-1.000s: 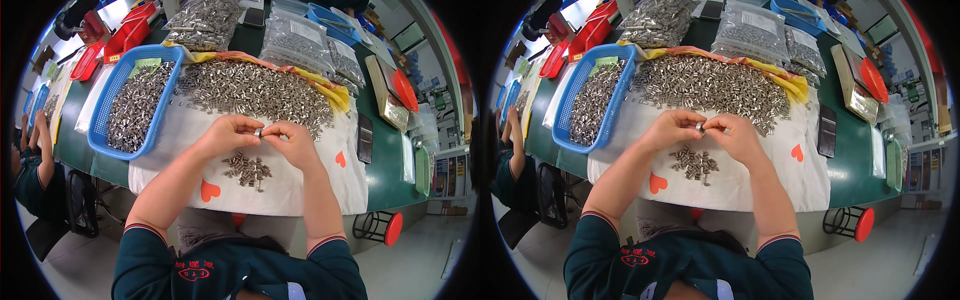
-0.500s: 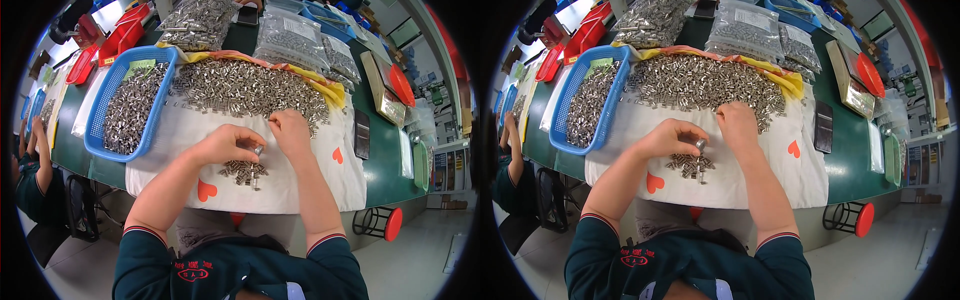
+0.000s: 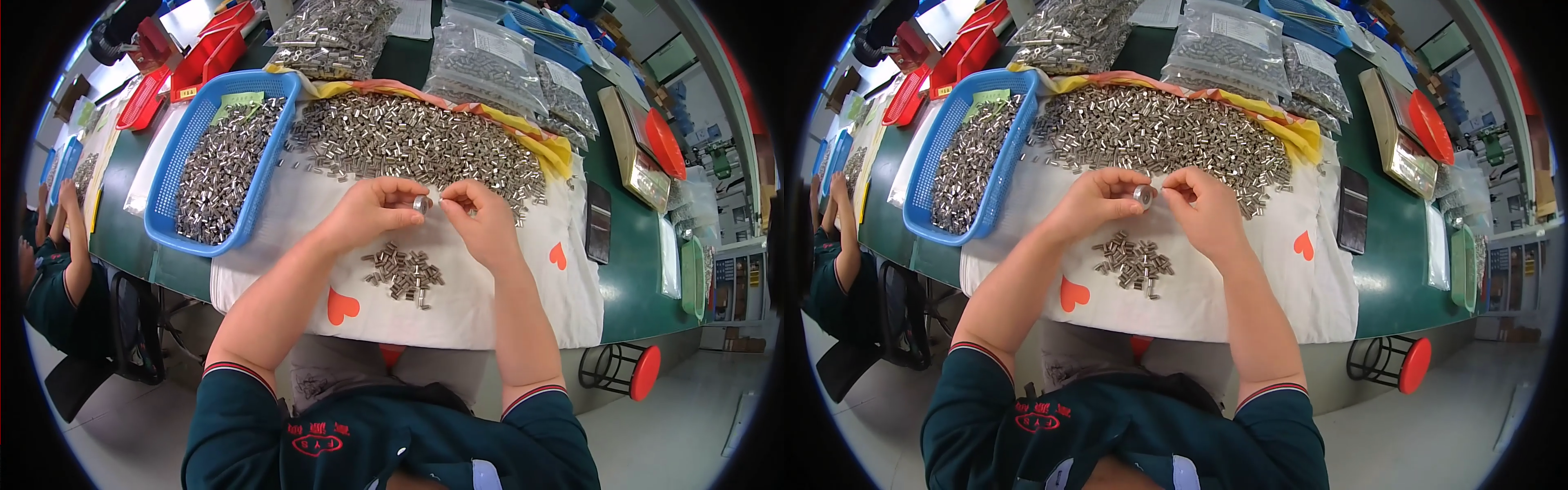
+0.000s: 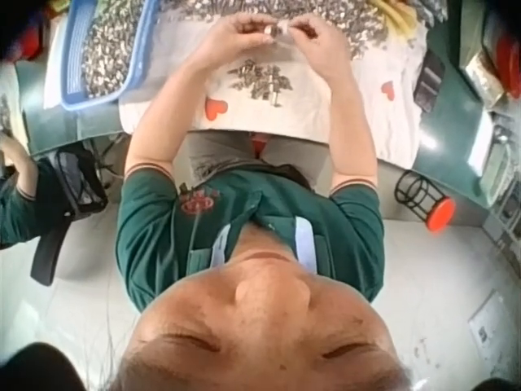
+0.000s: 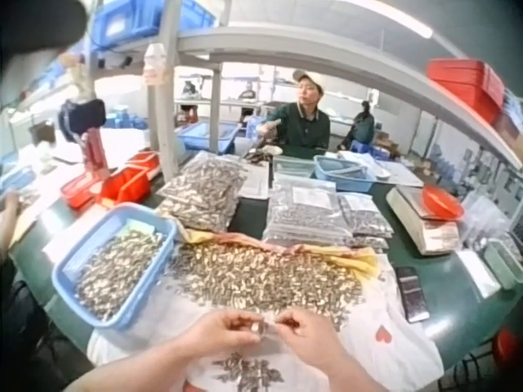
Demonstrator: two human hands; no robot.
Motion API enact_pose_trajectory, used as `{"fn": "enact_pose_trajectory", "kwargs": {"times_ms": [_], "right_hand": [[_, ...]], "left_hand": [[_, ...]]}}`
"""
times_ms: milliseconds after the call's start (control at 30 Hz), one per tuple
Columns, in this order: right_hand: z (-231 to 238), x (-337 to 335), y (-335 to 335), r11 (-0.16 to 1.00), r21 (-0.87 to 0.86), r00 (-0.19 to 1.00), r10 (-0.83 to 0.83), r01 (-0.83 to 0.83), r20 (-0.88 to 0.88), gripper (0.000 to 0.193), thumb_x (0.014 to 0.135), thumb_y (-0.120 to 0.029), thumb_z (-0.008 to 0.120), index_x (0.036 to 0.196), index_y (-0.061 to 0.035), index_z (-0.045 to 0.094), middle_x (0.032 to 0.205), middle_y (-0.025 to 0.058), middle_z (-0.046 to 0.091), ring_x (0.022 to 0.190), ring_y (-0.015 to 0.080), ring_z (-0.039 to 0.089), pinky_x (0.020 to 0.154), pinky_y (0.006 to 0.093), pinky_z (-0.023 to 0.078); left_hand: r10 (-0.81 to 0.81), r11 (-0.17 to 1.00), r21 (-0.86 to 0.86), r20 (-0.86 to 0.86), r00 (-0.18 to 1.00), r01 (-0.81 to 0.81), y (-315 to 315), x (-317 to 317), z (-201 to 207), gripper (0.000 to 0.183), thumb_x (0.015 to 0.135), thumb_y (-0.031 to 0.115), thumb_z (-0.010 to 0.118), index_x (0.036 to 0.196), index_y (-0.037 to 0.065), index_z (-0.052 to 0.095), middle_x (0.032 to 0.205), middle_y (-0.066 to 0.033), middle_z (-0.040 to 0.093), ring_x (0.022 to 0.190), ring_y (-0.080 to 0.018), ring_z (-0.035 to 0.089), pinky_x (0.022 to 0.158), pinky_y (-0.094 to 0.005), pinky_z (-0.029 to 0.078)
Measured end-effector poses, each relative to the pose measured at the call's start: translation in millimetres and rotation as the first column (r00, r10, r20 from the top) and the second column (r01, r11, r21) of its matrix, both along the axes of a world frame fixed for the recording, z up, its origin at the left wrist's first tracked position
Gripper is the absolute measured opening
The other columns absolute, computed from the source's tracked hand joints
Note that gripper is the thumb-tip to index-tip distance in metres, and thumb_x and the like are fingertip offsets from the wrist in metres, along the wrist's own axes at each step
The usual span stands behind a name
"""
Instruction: Sorting and inspecting small metal hardware components at a workbench.
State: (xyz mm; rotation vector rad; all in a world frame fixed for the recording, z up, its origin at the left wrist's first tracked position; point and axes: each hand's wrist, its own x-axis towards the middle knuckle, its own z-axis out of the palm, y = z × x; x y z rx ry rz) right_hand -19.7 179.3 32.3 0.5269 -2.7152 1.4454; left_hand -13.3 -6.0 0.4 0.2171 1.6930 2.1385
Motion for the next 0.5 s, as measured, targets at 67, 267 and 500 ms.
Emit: {"fn": "enact_pose_trajectory", "kwargs": {"times_ms": [67,267,500], "right_hand": [[4,3,0,0.983,-0.181,0.991,0.062,-0.039,0.122,0.005,0.073,-0.005,0.059,0.076,-0.0026,0.060,0.075,0.0066,0.060,0.068,0.0167,0.057,0.064,0.0273,0.045],[0,10,-4,0.992,-0.098,0.996,0.086,-0.081,0.038,0.007,0.071,-0.005,0.061,0.078,-0.0017,0.060,0.075,0.0061,0.061,0.068,0.0138,0.058,0.063,0.0255,0.046],[-9,10,-16,0.977,0.213,0.895,0.082,0.015,-0.438,0.008,0.065,-0.005,0.060,0.073,-0.0043,0.058,0.070,0.0081,0.058,0.068,0.0264,0.055,0.061,0.0333,0.045]], "left_hand": [[0.008,1.000,0.028,0.001,1.000,-0.008,1,-1,1,0.033,0.075,0.001,0.063,0.107,-0.001,0.053,0.095,-0.0047,0.060,0.084,-0.0088,0.057,0.075,-0.0222,0.046],[0.013,1.000,0.023,-0.020,1.000,-0.012,1,5,-5,0.033,0.075,0.001,0.064,0.107,-0.001,0.055,0.093,-0.0049,0.060,0.083,-0.0089,0.057,0.074,-0.0221,0.047],[0.110,0.977,-0.156,-0.209,0.972,-0.144,4,-3,-10,0.035,0.072,0.011,0.070,0.102,-0.002,0.059,0.087,-0.0066,0.063,0.077,-0.0081,0.057,0.069,-0.0215,0.047]]}}
